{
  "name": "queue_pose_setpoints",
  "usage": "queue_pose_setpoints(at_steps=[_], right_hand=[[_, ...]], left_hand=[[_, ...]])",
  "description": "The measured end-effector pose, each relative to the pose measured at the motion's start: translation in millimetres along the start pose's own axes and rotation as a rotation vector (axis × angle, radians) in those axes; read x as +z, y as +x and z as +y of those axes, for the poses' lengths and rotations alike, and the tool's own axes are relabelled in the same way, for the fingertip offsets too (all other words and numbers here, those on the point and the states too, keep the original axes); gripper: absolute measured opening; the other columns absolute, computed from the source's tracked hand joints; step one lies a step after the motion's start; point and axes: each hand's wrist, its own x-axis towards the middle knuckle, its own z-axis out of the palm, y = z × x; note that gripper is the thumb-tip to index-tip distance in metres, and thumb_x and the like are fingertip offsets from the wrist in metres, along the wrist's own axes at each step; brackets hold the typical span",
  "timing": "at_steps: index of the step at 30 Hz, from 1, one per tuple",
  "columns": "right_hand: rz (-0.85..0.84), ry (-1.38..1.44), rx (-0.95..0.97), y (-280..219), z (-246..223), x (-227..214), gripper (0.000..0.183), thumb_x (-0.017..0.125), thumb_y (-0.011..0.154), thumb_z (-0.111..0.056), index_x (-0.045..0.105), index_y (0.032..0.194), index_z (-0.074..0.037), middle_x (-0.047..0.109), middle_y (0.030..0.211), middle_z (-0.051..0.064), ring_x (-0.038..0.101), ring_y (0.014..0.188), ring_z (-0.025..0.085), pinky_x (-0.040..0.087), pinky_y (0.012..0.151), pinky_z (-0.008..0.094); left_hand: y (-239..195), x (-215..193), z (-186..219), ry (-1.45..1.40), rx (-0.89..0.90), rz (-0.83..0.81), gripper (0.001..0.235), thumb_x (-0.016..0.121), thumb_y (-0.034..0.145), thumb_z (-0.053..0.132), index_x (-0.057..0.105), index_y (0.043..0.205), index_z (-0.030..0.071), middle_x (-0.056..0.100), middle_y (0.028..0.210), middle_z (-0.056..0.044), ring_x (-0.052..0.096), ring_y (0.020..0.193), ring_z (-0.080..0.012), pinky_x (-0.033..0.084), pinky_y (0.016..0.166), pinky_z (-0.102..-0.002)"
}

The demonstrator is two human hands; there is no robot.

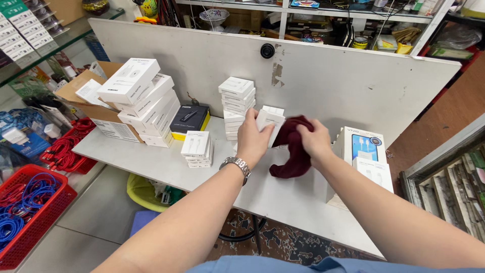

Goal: The person wipes small white boxes with a maroon cloth and places them on a shelf. The person handles the boxes one at a time, wiping each with the cloth before stacking them on a lower shelf.

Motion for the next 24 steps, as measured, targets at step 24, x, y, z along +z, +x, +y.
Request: queue_pose_setpoints(at_steps=[24], right_hand=[[-0.642, -0.034, 0.055, 17, 53, 108, 0.048, 0.07, 0.093, -0.032, 0.066, 0.128, 0.002, 0.066, 0.109, 0.008, 0.061, 0.092, 0.016, 0.054, 0.078, 0.031]], left_hand=[[4, -74, -105, -0.482, -0.618, 0.034, 0.064, 0.075, 0.081, 0.016, 0.045, 0.137, 0.004, 0.065, 0.124, -0.017, 0.068, 0.11, -0.025, 0.055, 0.092, -0.04]])
